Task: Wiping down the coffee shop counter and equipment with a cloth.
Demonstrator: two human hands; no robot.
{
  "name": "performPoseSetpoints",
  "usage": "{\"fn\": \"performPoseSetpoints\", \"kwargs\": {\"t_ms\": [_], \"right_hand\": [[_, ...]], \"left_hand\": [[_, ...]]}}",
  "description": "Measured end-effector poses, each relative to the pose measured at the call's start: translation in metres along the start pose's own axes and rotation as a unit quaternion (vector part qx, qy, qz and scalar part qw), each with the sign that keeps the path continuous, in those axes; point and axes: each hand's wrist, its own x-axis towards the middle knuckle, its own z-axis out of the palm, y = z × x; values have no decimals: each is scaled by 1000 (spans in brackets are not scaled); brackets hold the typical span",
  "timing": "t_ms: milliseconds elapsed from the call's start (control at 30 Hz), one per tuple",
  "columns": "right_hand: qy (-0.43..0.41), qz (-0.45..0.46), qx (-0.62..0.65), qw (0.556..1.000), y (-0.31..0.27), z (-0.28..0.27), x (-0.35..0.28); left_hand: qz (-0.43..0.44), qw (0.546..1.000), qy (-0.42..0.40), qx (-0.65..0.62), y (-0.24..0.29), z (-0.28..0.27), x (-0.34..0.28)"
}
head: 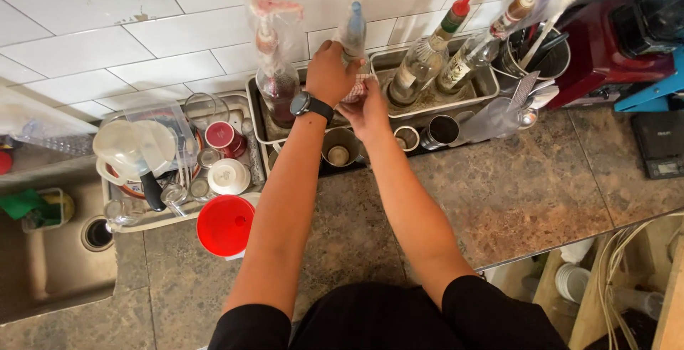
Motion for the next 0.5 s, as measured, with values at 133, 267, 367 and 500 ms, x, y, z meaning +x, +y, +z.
{"fn": "performPoseSetpoints", "kwargs": {"t_ms": [133,267,367,500], "right_hand": [[36,23,195,980,28,-15,49],[17,31,294,955,63,-54,143],[20,35,299,953,50,-40,105],[44,12,187,981,9,-29,35]], "left_hand": [[7,1000,-4,-1,-3,2,-1],[-9,999,-28,28,-7,7,5],[-17,999,-20,33,-5,7,4],[-10,1000,-16,4,0,3,1]]}}
